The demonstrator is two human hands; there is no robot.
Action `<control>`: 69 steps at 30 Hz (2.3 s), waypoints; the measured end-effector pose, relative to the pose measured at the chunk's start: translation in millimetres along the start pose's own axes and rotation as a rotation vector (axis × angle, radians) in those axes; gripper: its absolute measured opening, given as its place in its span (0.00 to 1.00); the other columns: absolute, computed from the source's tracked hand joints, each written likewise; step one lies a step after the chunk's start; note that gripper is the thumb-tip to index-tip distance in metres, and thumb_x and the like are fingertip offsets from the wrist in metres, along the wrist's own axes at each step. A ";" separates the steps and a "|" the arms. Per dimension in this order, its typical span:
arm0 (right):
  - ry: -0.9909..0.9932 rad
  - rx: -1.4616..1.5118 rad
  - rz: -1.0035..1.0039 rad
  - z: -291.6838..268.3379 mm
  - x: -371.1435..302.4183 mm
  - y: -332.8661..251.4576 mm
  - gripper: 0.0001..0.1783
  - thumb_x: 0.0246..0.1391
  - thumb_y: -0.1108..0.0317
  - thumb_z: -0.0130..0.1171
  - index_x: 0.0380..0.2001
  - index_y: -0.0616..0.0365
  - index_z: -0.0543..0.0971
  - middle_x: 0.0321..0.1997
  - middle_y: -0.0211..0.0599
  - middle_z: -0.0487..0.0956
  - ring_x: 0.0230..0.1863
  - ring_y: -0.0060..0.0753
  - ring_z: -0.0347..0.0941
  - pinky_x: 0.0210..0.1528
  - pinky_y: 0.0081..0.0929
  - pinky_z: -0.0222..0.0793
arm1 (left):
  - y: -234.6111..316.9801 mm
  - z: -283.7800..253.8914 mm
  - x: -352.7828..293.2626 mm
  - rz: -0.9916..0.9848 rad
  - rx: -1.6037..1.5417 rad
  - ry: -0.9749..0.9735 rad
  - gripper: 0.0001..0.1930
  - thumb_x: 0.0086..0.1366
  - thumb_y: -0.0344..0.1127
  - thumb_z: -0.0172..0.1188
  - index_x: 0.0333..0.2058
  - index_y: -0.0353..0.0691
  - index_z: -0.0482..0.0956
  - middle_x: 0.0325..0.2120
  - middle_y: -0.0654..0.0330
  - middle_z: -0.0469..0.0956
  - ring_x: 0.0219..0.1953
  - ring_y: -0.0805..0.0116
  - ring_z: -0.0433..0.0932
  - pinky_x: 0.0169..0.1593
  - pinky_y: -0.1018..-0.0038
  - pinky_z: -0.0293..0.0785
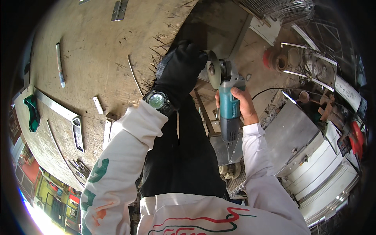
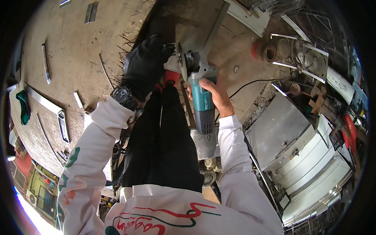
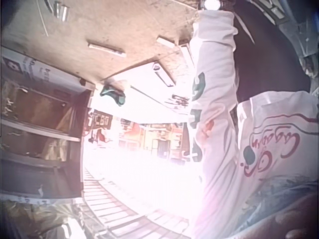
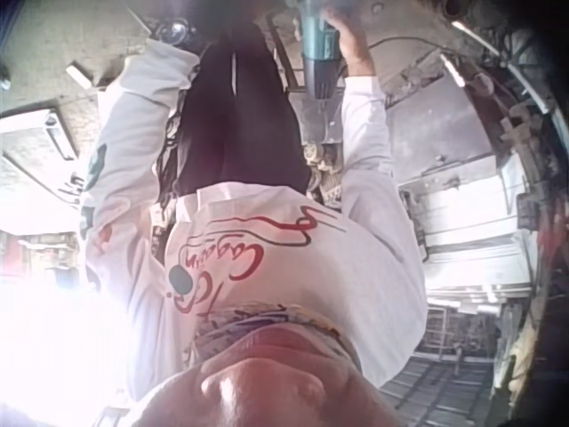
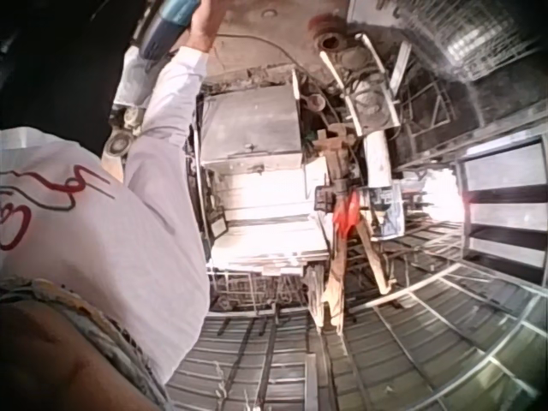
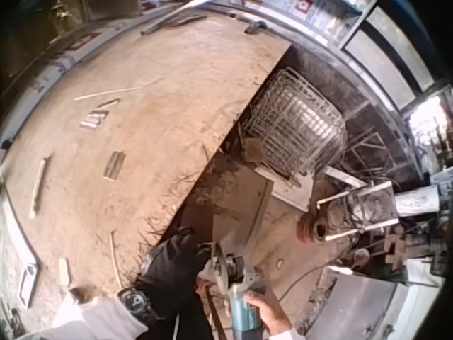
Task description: The person measures a metal strip with a tape measure and marks it with a marker. Then they use an angle grinder to cut the metal strip and grind its edges. The person handles the metal pieces and tools on a workbench throughout the process.
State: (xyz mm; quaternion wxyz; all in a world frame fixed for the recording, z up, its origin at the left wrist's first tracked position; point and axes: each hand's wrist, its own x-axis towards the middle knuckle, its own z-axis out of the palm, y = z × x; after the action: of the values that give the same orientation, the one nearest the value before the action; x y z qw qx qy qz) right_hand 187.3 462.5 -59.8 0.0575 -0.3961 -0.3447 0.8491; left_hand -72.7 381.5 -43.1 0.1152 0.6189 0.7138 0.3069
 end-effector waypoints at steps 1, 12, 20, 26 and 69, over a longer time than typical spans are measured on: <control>-0.011 0.017 0.003 -2.3 -1.4 2.6 0.36 0.60 0.51 0.72 0.61 0.63 0.70 0.40 0.54 0.84 0.34 0.45 0.86 0.36 0.41 0.85 | -0.5 -0.2 -0.1 0.021 0.015 0.019 0.16 0.56 0.29 0.63 0.45 0.45 0.84 0.42 0.53 0.75 0.51 0.46 0.78 0.47 0.56 0.81; 0.297 -0.207 -0.159 18.9 -21.8 11.1 0.48 0.57 0.59 0.76 0.72 0.52 0.58 0.48 0.48 0.81 0.38 0.39 0.84 0.37 0.38 0.85 | 0.6 -4.3 0.7 -0.053 -0.002 -0.055 0.13 0.60 0.27 0.63 0.43 0.44 0.85 0.45 0.54 0.78 0.48 0.48 0.80 0.48 0.55 0.80; 0.459 -0.660 -0.321 38.2 -11.6 -17.4 0.48 0.51 0.53 0.81 0.66 0.60 0.64 0.50 0.48 0.82 0.47 0.41 0.82 0.52 0.38 0.79 | -1.8 -2.8 -1.3 0.006 0.058 -0.011 0.13 0.59 0.26 0.61 0.43 0.46 0.82 0.45 0.55 0.77 0.45 0.47 0.78 0.47 0.53 0.78; 0.470 -0.798 -0.401 46.4 -12.4 -25.1 0.48 0.49 0.55 0.83 0.64 0.60 0.64 0.49 0.48 0.83 0.48 0.46 0.83 0.54 0.42 0.79 | -2.2 -2.5 0.9 0.026 0.082 -0.008 0.13 0.58 0.27 0.61 0.43 0.47 0.82 0.45 0.56 0.77 0.44 0.47 0.79 0.46 0.53 0.79; 0.300 -0.954 -0.339 23.1 -7.6 -74.1 0.50 0.47 0.51 0.84 0.66 0.56 0.67 0.51 0.54 0.85 0.53 0.55 0.84 0.57 0.43 0.78 | 8.3 -8.6 -0.2 -0.066 0.184 -0.059 0.15 0.61 0.29 0.63 0.48 0.48 0.84 0.53 0.58 0.79 0.48 0.49 0.79 0.47 0.56 0.80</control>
State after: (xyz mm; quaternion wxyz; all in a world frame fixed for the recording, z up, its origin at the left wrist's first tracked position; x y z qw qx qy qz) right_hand 163.0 503.2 2.2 0.0559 -0.4341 -0.7401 0.5106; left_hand -70.5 379.2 -31.6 0.0889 0.6119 0.7551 0.2179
